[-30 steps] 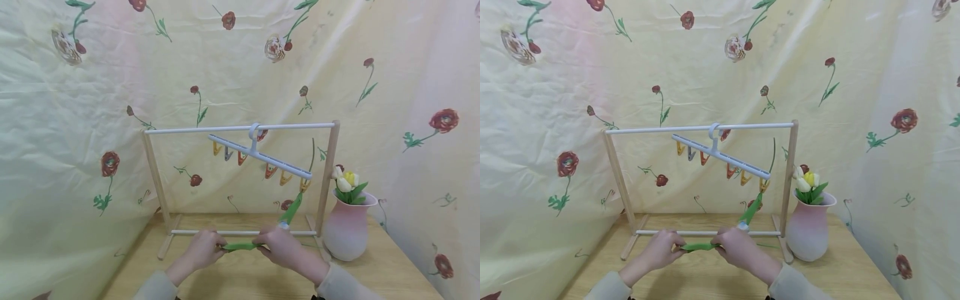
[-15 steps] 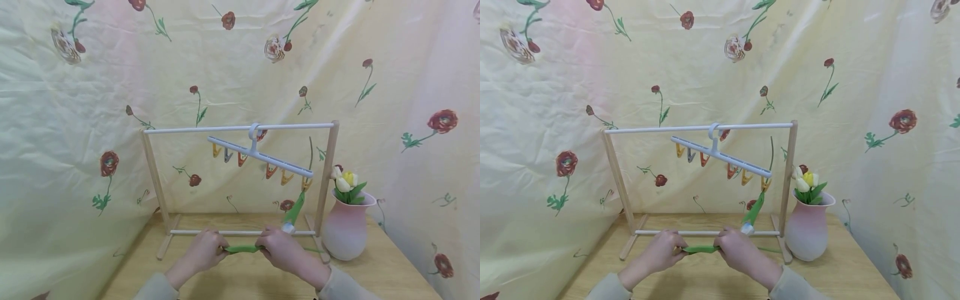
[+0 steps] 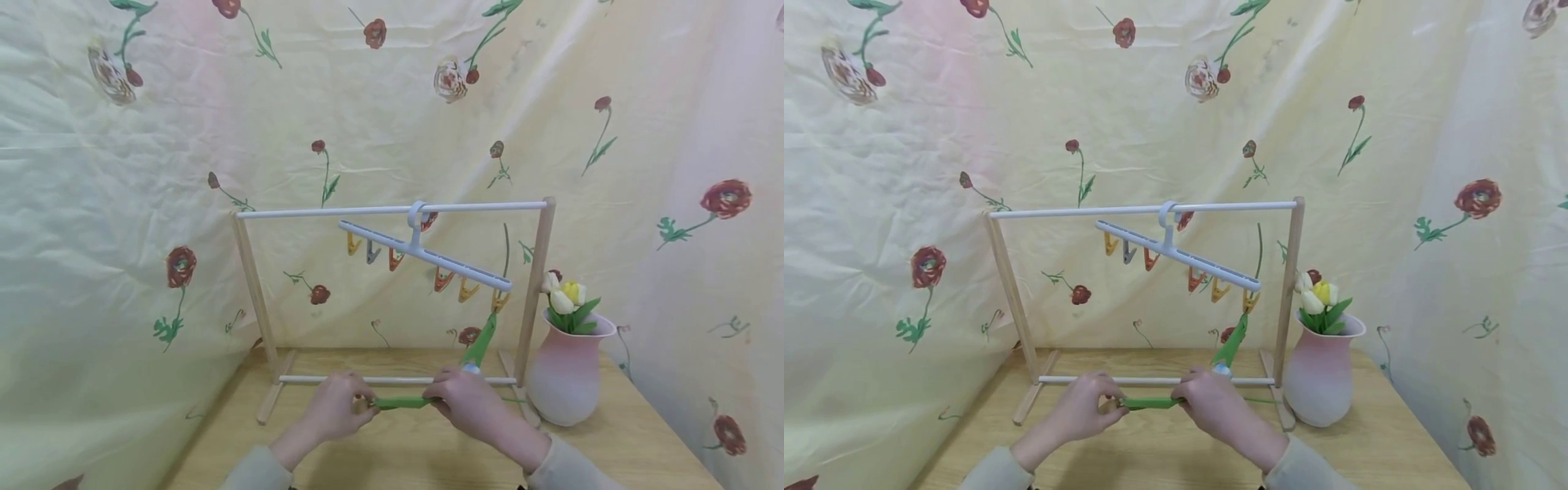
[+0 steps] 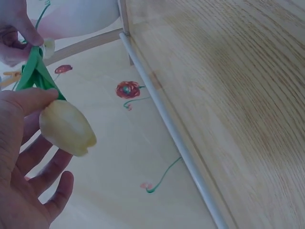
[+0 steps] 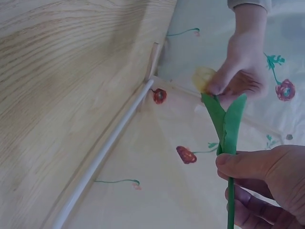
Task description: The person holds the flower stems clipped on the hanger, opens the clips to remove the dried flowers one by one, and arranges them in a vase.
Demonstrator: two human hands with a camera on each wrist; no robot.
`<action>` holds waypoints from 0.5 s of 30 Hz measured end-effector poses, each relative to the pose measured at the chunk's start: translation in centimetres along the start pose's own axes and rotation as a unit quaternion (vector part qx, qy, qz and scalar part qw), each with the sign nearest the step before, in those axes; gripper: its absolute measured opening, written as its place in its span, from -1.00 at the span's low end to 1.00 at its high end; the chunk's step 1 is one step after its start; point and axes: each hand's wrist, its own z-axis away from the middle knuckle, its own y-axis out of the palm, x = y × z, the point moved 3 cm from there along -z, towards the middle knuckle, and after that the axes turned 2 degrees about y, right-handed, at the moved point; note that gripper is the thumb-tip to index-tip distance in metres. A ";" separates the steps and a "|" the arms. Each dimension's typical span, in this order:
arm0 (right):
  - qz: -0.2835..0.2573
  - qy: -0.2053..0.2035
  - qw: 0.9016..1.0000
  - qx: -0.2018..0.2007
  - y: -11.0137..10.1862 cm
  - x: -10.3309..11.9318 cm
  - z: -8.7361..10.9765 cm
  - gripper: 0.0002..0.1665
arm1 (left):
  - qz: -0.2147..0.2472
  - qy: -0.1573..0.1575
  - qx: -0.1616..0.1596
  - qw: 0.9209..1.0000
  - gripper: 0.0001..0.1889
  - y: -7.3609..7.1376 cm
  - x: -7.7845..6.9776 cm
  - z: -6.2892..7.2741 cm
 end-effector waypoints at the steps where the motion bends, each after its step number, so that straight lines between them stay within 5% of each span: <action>1: 0.004 0.001 1.000 -0.002 -0.1 -0.1 0.0 -0.77 | 0.009 -0.004 0.002 1.000 -0.91 0.1 0.2 0.0; 11: -0.013 0.010 1.000 0.009 -1.7 -0.7 0.0 -0.80 | 0.118 -0.029 0.015 0.992 -0.72 0.7 1.1 0.0; 15: -0.012 0.003 1.000 -0.016 -2.7 -1.1 0.0 -0.79 | 0.136 -0.041 0.017 0.990 -0.73 1.1 1.5 -0.1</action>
